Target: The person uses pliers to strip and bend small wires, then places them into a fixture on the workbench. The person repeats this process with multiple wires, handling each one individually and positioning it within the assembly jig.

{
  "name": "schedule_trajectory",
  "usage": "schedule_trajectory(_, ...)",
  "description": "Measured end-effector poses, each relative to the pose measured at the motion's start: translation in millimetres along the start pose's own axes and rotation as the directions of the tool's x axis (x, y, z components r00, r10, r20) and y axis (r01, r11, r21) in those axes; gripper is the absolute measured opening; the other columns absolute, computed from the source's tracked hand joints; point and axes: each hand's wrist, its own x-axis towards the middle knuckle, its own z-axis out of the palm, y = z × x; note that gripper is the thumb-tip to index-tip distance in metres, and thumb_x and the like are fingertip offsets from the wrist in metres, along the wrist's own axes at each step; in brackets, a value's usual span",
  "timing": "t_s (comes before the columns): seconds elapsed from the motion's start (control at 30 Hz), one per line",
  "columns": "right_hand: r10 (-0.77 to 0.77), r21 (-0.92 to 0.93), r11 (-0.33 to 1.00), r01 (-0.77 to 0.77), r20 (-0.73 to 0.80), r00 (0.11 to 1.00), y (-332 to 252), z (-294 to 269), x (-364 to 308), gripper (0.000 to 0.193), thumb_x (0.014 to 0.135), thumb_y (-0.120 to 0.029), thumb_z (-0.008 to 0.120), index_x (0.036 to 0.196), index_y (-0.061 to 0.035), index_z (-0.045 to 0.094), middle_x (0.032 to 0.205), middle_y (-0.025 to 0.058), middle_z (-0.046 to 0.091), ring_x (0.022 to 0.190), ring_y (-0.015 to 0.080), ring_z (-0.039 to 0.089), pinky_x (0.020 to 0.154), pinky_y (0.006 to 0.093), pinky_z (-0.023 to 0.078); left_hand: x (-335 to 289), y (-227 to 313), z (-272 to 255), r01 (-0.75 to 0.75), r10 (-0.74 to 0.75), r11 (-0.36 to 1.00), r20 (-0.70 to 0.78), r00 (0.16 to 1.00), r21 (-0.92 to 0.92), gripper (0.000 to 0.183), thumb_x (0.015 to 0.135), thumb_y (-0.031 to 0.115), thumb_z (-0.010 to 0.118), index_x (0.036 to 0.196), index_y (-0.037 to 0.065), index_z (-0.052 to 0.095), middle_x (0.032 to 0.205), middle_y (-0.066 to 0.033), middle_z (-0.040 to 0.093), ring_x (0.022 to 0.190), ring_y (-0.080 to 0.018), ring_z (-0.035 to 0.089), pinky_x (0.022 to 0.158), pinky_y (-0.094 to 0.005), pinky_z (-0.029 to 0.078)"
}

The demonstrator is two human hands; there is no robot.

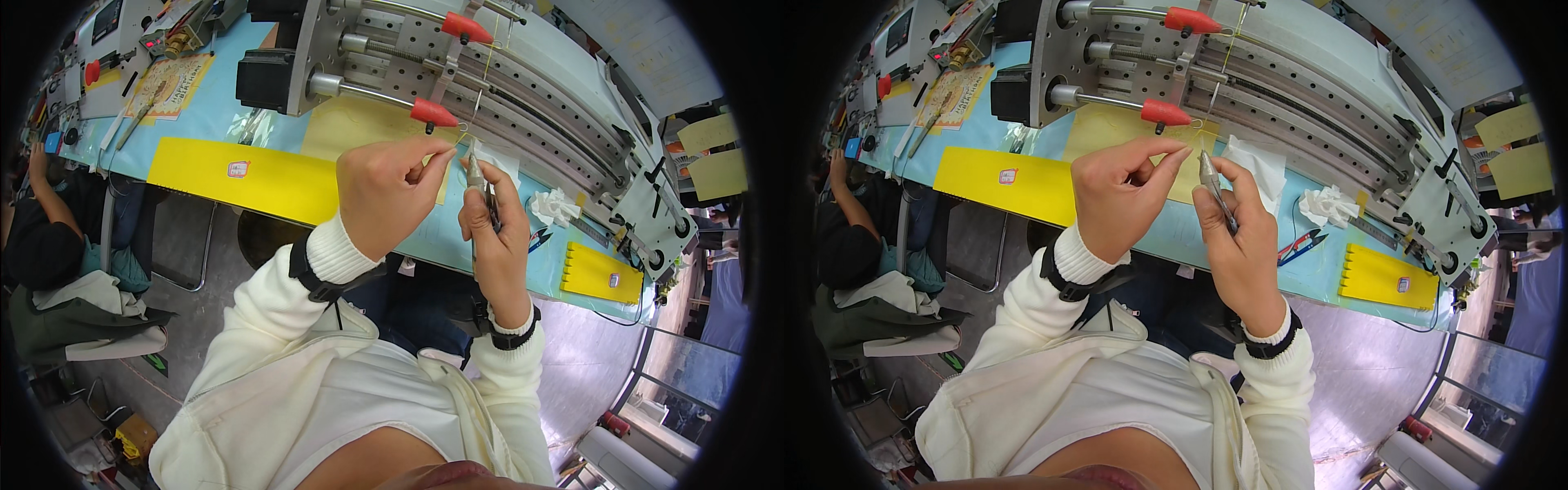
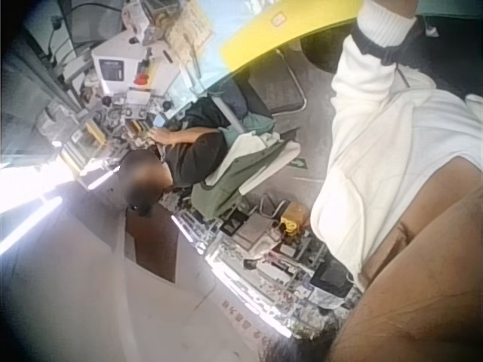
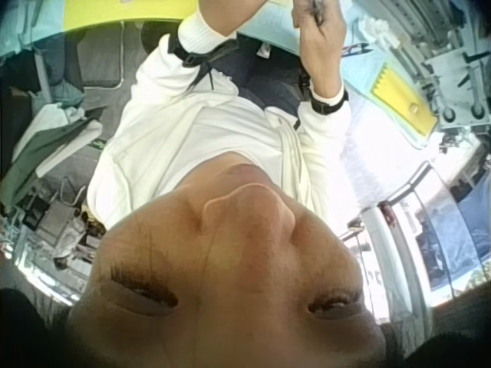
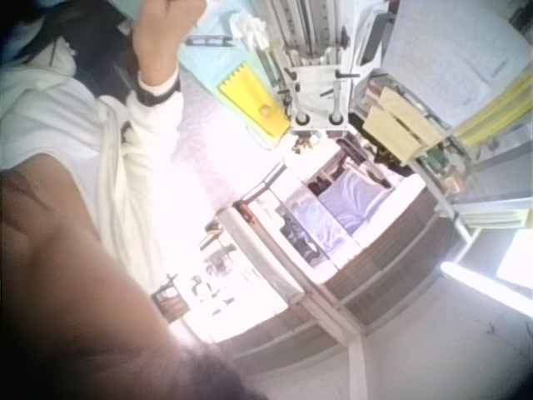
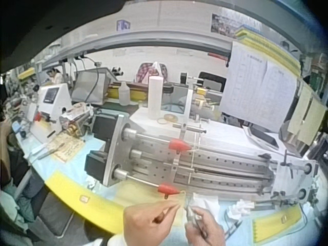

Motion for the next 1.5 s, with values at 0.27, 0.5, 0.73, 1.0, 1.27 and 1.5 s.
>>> schedule_trajectory(0.27,-0.055,-0.009,0.998,0.056,0.011,0.998,-1,-1,1,0.042,0.099,-0.021,0.065,0.136,-0.0022,0.060,0.076,-0.0004,0.056,0.066,0.0078,0.048,0.061,0.0239,0.041,-1,1,-1,-0.021,0.021,0.999,-0.013,1.000,-0.030,0.009,0.081,0.003,0.078,0.089,0.003,0.075,0.051,-0.0034,0.051,0.044,-0.0090,0.044,0.045,-0.0251,0.035)
schedule_trajectory(0.5,-0.058,-0.009,0.998,0.058,0.007,0.998,-2,1,5,0.043,0.099,-0.021,0.066,0.137,-0.0027,0.060,0.076,-0.0005,0.056,0.066,0.0077,0.048,0.061,0.0240,0.041,-1,2,0,-0.027,0.026,0.999,-0.017,1.000,-0.035,0.009,0.080,0.002,0.078,0.089,0.002,0.075,0.051,-0.0038,0.051,0.044,-0.0095,0.045,0.045,-0.0253,0.035)
schedule_trajectory(0.73,-0.052,-0.008,0.999,0.052,-0.001,0.999,-3,-4,-4,0.044,0.099,-0.021,0.066,0.138,-0.0028,0.060,0.075,-0.0011,0.055,0.065,0.0074,0.047,0.060,0.0241,0.040,-1,0,-1,-0.024,0.023,1.000,-0.015,1.000,-0.017,0.009,0.081,0.003,0.078,0.089,0.003,0.075,0.050,-0.0037,0.051,0.043,-0.0094,0.044,0.044,-0.0252,0.035)
schedule_trajectory(1.0,-0.141,-0.065,0.988,0.139,-0.020,0.990,-25,-26,-3,0.039,0.100,-0.021,0.064,0.135,-0.0038,0.062,0.074,-0.0033,0.052,0.065,0.0060,0.044,0.060,0.0225,0.037,9,12,-16,0.020,-0.020,1.000,0.005,1.000,0.007,0.006,0.082,0.008,0.078,0.086,0.006,0.075,0.052,-0.0041,0.055,0.043,-0.0161,0.049,0.043,-0.0292,0.034)
schedule_trajectory(1.27,-0.370,-0.150,0.925,0.348,-0.164,0.914,-62,-37,50,0.027,0.095,-0.022,0.071,0.114,-0.0017,0.071,0.074,-0.0066,0.053,0.066,0.0032,0.042,0.059,0.0204,0.032,92,15,-27,-0.320,0.382,0.887,-0.140,0.913,0.333,0.017,0.083,0.020,0.080,0.092,0.006,0.077,0.076,-0.0045,0.062,0.074,-0.0180,0.057,0.063,-0.0317,0.044)
schedule_trajectory(1.5,-0.222,-0.043,0.975,0.218,-0.232,0.947,-60,-27,88,0.022,0.087,-0.021,0.079,0.085,0.0010,0.075,0.068,-0.0074,0.058,0.060,0.0023,0.043,0.055,0.0214,0.031,121,8,-7,-0.327,0.361,0.908,-0.095,0.928,0.260,0.015,0.075,0.020,0.082,0.080,0.007,0.076,0.082,-0.0050,0.064,0.089,-0.0270,0.059,0.077,-0.0408,0.048)
